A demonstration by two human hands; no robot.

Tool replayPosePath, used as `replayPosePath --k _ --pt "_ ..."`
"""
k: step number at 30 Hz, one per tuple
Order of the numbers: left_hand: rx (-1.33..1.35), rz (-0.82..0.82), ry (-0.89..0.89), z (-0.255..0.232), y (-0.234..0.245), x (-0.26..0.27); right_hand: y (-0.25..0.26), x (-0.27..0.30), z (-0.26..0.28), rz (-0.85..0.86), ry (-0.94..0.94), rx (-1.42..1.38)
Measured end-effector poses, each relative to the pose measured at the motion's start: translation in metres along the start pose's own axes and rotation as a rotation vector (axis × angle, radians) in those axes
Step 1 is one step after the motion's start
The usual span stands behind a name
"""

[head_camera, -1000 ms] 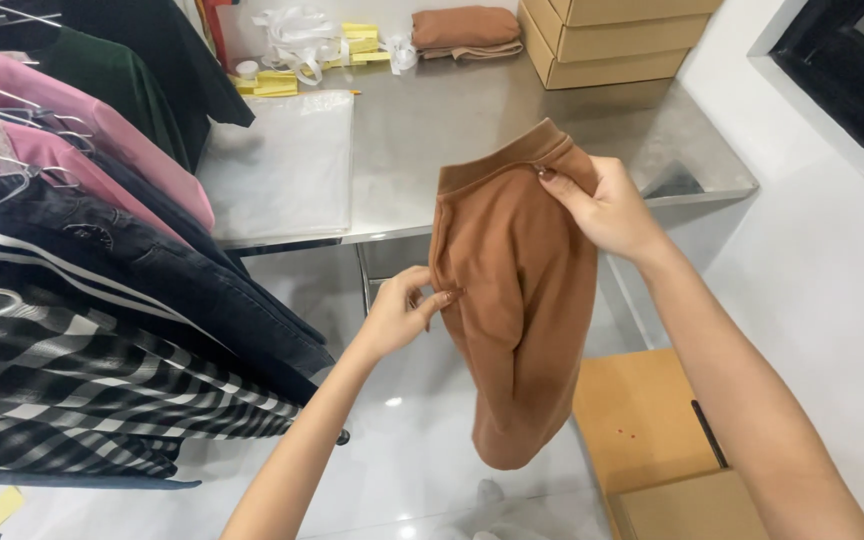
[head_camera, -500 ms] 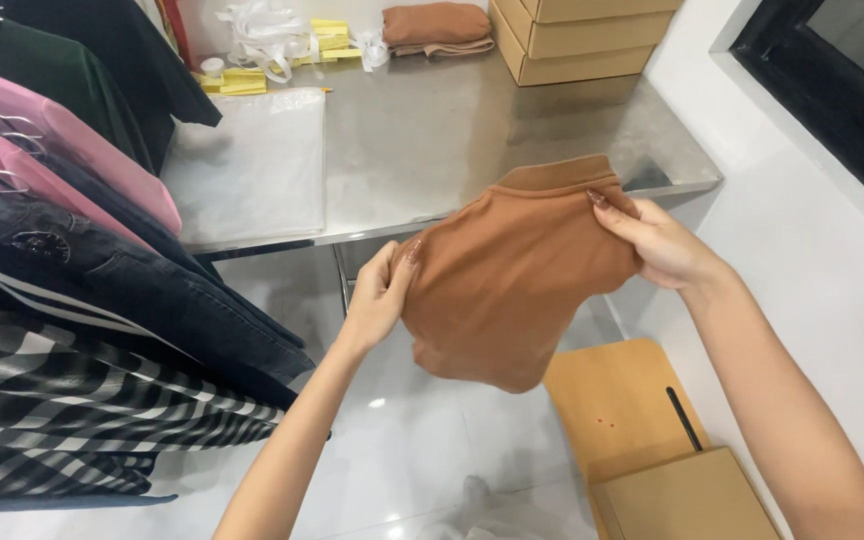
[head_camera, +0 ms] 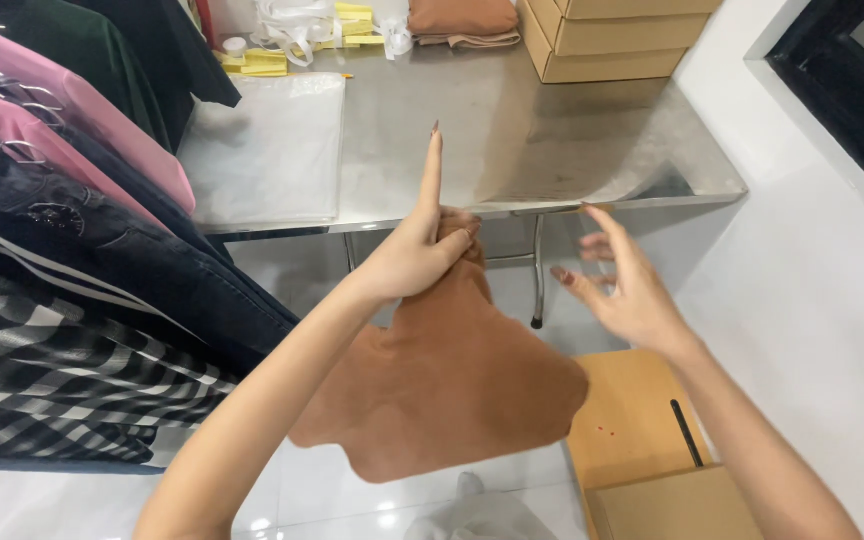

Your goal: Taking clothes off hangers and folding them on a table

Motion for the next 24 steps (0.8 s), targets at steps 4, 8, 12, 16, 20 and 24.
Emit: replayPosePath --k 4,8,12,16,20,24 --pt "-0.046 0.002 0.077 -0.003 -0.001 0.005 -0.093 0.045 0.057 0.337 0.363 -0.075" --pt "-0.058 -0.099 0.257 0.018 0.015 0.017 -0.141 0.029 0.053 0.57 0.11 -0.33" --pt "0.231 -0.395 0.293 0.043 0.045 0.047 -0.156 0.001 0.0 0.6 -0.091 -0.284" --pt "0.34 -0.457 0.076 0.13 0.025 0.083 -0.127 -0.026 0.011 0.581 -0.101 -0.286" --pt "0.212 -0.258 0.166 0.142 -0.008 0.077 -0.101 -0.033 0.024 0.663 -0.2 -0.272" --pt "0.168 -0.172 0.059 0.134 -0.013 0.056 -0.087 -0.033 0.004 0.749 -0.311 -0.243"
Point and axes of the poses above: each hand's wrist, its own x-axis away from the middle knuckle, its own y-axis out of the back of the hand, z = x × y, the point moved 7 cm from there along -x, towards the middle knuckle, and after that the axes turned 6 degrees about -y, right-handed, at the moved point
